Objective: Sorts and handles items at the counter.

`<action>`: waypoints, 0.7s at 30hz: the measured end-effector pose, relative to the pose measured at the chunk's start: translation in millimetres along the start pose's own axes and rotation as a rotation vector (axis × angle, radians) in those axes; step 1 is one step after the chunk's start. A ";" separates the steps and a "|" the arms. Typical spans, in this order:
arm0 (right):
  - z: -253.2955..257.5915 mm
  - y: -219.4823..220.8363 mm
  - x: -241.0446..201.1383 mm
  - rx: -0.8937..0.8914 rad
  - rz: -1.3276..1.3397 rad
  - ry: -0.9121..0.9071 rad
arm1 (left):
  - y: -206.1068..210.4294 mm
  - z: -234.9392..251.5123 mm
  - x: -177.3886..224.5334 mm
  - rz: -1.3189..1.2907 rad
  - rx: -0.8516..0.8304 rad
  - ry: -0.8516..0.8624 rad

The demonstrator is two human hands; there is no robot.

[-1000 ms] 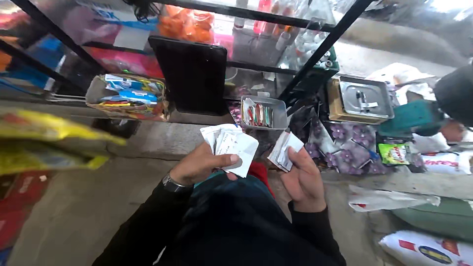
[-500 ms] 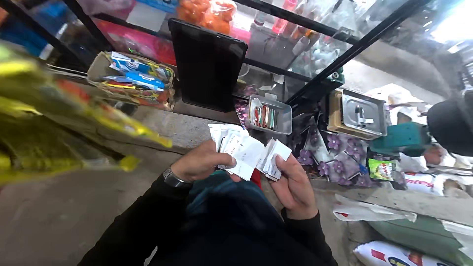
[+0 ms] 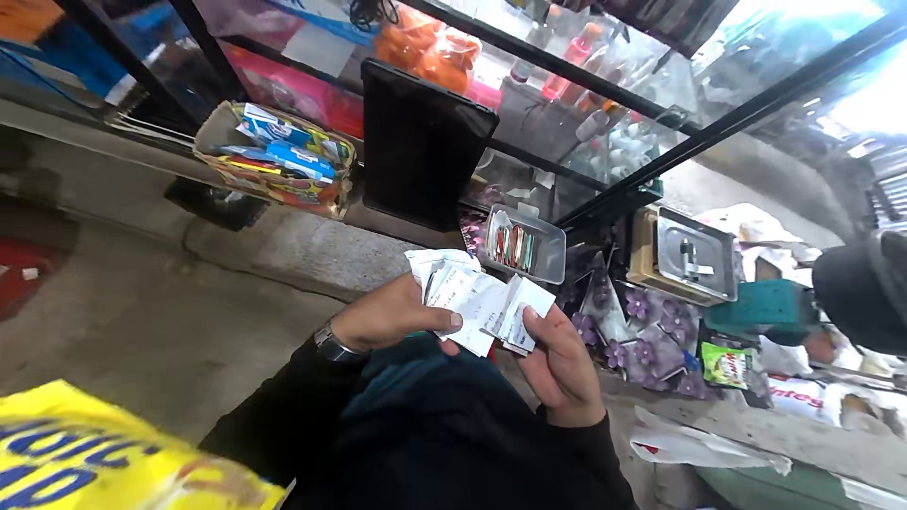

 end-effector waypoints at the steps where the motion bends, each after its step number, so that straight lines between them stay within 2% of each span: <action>1: 1.5 -0.7 -1.0 0.000 -0.003 -0.010 | -1.2 -0.1 0.2 -0.001 -0.001 0.007; 12: 7.5 -2.4 -5.3 0.006 0.012 -0.039 | -6.7 -4.2 2.7 0.006 0.034 0.011; 21: 6.7 1.0 11.9 -0.031 -0.063 0.032 | -3.0 -1.7 -1.1 0.036 0.020 -0.009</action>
Point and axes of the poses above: each hand's wrist, its own z-axis towards the middle knuckle, its own y-axis out of the palm, x = y × z, the point moved 2 cm from there along z, towards the middle knuckle, and after that the axes turned 12 degrees about z, right-handed, at the moved point
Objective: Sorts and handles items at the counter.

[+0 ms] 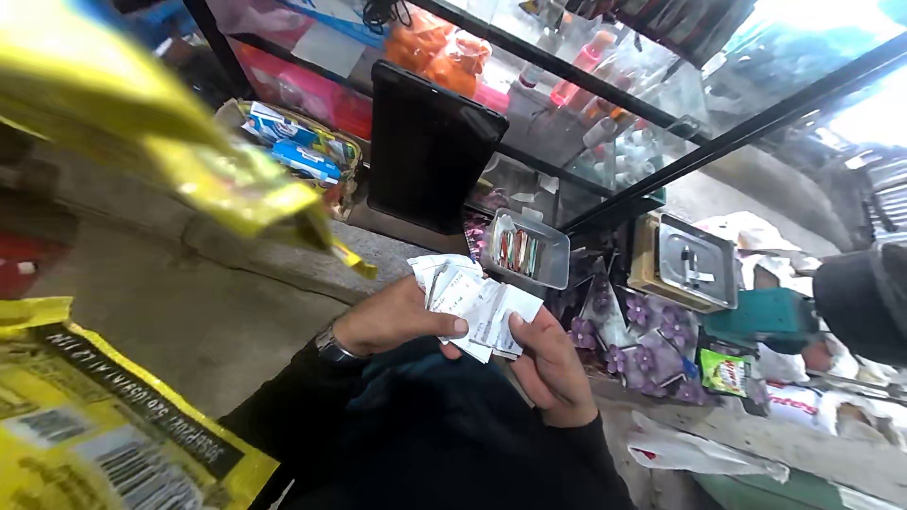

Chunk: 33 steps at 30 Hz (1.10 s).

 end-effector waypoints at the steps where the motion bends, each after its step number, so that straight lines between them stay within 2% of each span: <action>1: 1.5 -1.2 -1.4 0.011 -0.020 -0.018 | 0.1 0.6 -1.2 -0.001 -0.003 0.001; 6: 4.9 -14.1 -23.9 0.139 -0.052 -0.170 | -3.6 -2.2 -1.9 -0.102 -0.011 -0.035; 9: 1.6 -19.7 -33.6 0.149 0.003 -0.214 | -10.4 -3.1 -4.8 -0.196 -0.057 -0.046; 13: 0.3 -17.4 -31.7 0.129 0.059 -0.200 | -15.2 -2.5 -5.2 -0.273 -0.133 -0.048; 18: 2.2 -10.2 -20.7 0.126 0.086 -0.137 | -21.3 -5.3 -8.6 -0.344 -0.121 -0.046; 22: 4.3 -6.7 -16.9 0.105 0.114 -0.095 | -23.6 -7.6 -4.4 -0.314 -0.112 -0.054; 26: 8.6 0.2 -16.1 0.069 0.064 -0.097 | -27.0 -9.9 -4.2 -0.222 -0.033 -0.064; 33: 17.8 13.4 0.7 -0.077 -0.050 0.024 | -19.2 -9.0 1.8 -0.058 0.077 0.000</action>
Point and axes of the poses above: each hand's wrist, its own z-axis towards the middle knuckle, its own y-axis out of the palm, x = y × z, the point moved 2 cm from there along z, towards the middle knuckle, and after that the axes turned 12 degrees about z, right-handed, at the moved point
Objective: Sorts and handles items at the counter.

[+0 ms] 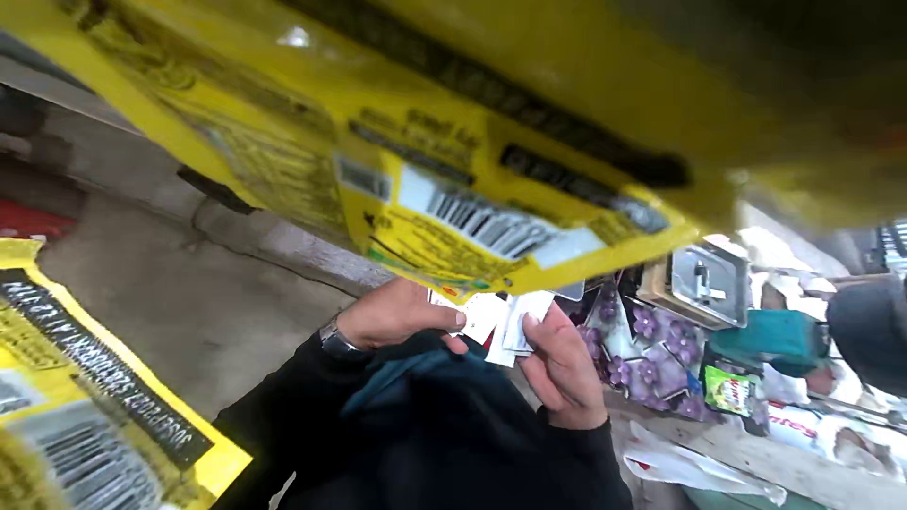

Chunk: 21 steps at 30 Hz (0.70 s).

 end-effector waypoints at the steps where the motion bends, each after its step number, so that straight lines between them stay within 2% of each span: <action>1: 1.3 2.0 3.1 0.000 -0.047 0.019 | 1.2 0.0 0.1 0.026 0.010 -0.008; 6: 5.8 3.6 9.5 0.025 -0.146 0.016 | 0.7 -2.0 -4.2 0.086 0.029 -0.007; 15: 3.5 -7.3 -8.1 0.128 -0.033 -0.112 | -4.5 -9.6 -3.8 -0.143 -0.006 -0.017; 21: -3.3 -13.3 -15.3 0.100 0.051 -0.118 | -5.1 -10.4 -9.7 -0.270 -0.028 -0.029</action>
Point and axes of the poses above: each hand's wrist, its own z-axis towards the middle knuckle, its own y-axis out of the palm, x = y × z, the point moved 2 cm from there along z, towards the middle knuckle, and after that the axes turned 12 degrees about z, right-handed, at the moved point
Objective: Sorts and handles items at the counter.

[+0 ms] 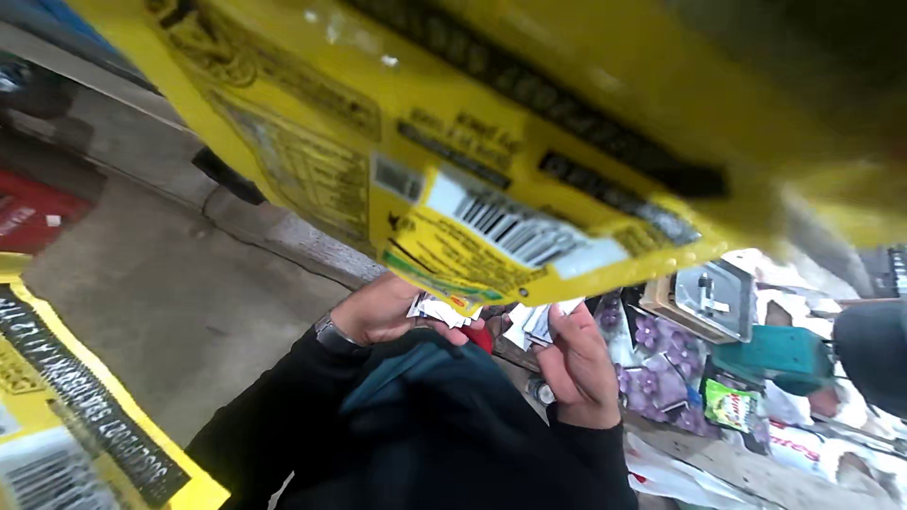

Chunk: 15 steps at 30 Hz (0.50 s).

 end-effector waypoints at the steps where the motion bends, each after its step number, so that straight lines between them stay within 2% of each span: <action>1: -1.1 0.7 -0.4 -0.007 0.013 0.005 | 0.0 0.5 -1.0 0.008 0.005 0.001; 7: -5.8 8.9 5.7 -0.062 -0.010 0.028 | 11.8 -2.7 0.7 0.140 0.196 -0.012; 15: -6.2 21.7 25.7 -0.098 -0.240 0.121 | 9.9 -1.7 -8.1 0.361 0.173 0.061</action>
Point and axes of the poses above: each hand's wrist, its own z-axis towards the middle knuckle, its own y-axis out of the palm, x = y × z, the point moved 2 cm from there along z, towards the middle knuckle, and after that the axes turned 12 degrees about z, right-handed, at the moved point
